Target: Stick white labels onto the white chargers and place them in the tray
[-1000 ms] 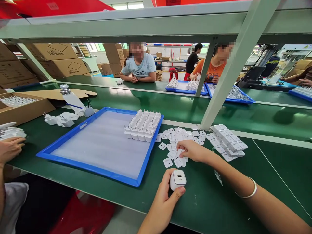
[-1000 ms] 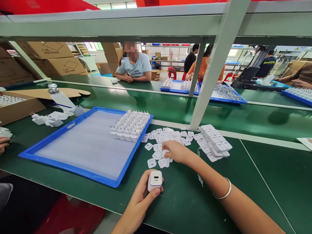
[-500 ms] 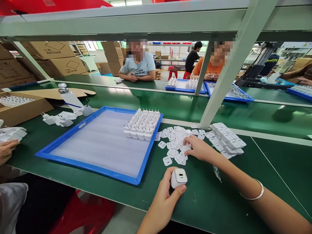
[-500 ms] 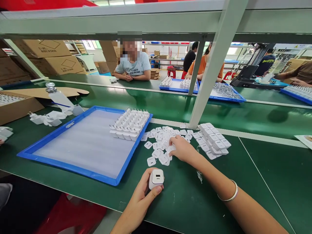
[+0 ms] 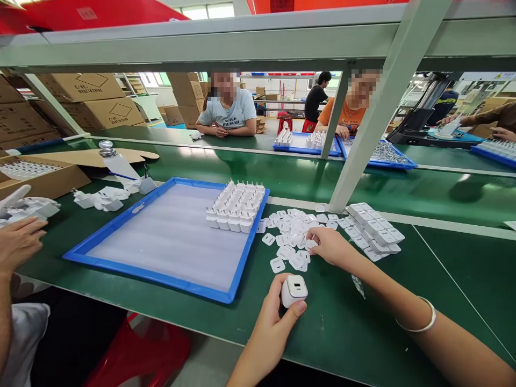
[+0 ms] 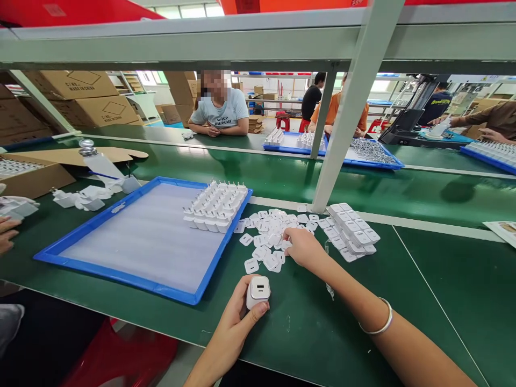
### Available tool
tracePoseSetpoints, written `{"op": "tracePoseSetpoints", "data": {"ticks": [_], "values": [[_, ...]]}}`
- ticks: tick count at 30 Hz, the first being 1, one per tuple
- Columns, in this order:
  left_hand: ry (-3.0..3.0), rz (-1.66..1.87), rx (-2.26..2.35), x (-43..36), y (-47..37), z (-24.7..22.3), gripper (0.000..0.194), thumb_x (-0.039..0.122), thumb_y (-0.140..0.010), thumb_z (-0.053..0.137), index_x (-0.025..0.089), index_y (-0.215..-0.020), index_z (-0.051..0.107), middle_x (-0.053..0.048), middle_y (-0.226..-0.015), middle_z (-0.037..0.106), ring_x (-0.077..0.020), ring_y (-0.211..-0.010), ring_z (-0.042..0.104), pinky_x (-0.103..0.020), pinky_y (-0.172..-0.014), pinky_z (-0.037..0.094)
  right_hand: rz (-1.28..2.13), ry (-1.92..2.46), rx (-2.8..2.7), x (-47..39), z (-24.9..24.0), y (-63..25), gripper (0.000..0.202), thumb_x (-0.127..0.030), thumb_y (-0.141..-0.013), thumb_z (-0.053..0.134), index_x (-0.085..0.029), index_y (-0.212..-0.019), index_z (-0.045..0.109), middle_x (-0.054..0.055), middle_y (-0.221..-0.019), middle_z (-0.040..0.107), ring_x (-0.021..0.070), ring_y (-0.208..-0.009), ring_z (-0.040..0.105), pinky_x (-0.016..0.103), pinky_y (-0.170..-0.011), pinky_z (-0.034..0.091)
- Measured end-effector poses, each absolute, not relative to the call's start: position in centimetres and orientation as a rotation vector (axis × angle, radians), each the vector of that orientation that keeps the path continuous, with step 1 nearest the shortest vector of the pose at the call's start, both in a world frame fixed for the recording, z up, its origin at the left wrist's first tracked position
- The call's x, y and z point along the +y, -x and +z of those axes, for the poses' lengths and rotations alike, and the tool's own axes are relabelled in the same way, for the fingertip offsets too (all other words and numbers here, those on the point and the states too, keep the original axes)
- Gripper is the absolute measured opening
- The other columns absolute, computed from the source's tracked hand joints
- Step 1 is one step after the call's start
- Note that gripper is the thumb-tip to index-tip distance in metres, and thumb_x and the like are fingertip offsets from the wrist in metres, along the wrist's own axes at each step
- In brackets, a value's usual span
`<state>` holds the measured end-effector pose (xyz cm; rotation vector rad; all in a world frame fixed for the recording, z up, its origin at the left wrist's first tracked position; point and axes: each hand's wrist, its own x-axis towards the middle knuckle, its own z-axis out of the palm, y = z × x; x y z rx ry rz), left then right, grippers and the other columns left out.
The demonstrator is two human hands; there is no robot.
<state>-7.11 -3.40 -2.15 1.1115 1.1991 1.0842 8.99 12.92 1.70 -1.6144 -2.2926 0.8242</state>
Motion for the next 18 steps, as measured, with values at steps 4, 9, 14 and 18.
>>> {"op": "tracePoseSetpoints", "data": {"ticks": [4,9,14,18], "values": [[-1.074,1.269,1.264,-3.1,6.9,-2.3,0.037,0.036,-0.077,0.075,0.022,-0.107,0.058,0.003,-0.079,0.049,-0.0101,-0.068,0.045,-0.019,-0.063,0.039,1.110,1.417,-2.219,10.5,3.1,-9.3,0.013,-0.027,-0.080,0.066,-0.019,-0.078,0.056,0.001,-0.074,0.065,0.0193,-0.073,0.062,0.028,-0.064,0.042],[-0.933,1.550,1.315,-3.2,6.8,-2.2,0.033,0.031,-0.070,0.081,0.019,-0.094,0.061,0.002,-0.077,0.059,-0.0101,-0.064,0.054,-0.019,-0.060,0.045,1.964,0.937,-1.674,6.2,3.8,-8.9,0.030,-0.043,-0.074,0.074,-0.015,-0.076,0.064,0.004,-0.074,0.068,0.0158,-0.069,0.061,0.027,-0.066,0.048],[-1.004,1.438,1.336,-3.1,6.7,-2.3,0.026,0.031,-0.069,0.080,0.016,-0.078,0.060,0.002,-0.068,0.058,-0.0100,-0.059,0.052,-0.019,-0.054,0.041,1.988,0.923,-1.565,4.6,2.7,-8.4,0.030,-0.042,-0.072,0.079,-0.013,-0.074,0.070,0.002,-0.069,0.065,0.0131,-0.064,0.055,0.024,-0.059,0.044],[-1.020,1.368,1.378,-3.0,6.7,-2.3,0.026,0.030,-0.073,0.077,0.016,-0.074,0.055,0.004,-0.063,0.050,-0.0079,-0.057,0.040,-0.018,-0.051,0.033,1.883,0.996,-1.665,5.1,2.5,-8.7,0.028,-0.039,-0.071,0.081,-0.013,-0.071,0.070,-0.001,-0.061,0.058,0.0109,-0.057,0.048,0.023,-0.054,0.039]]}}
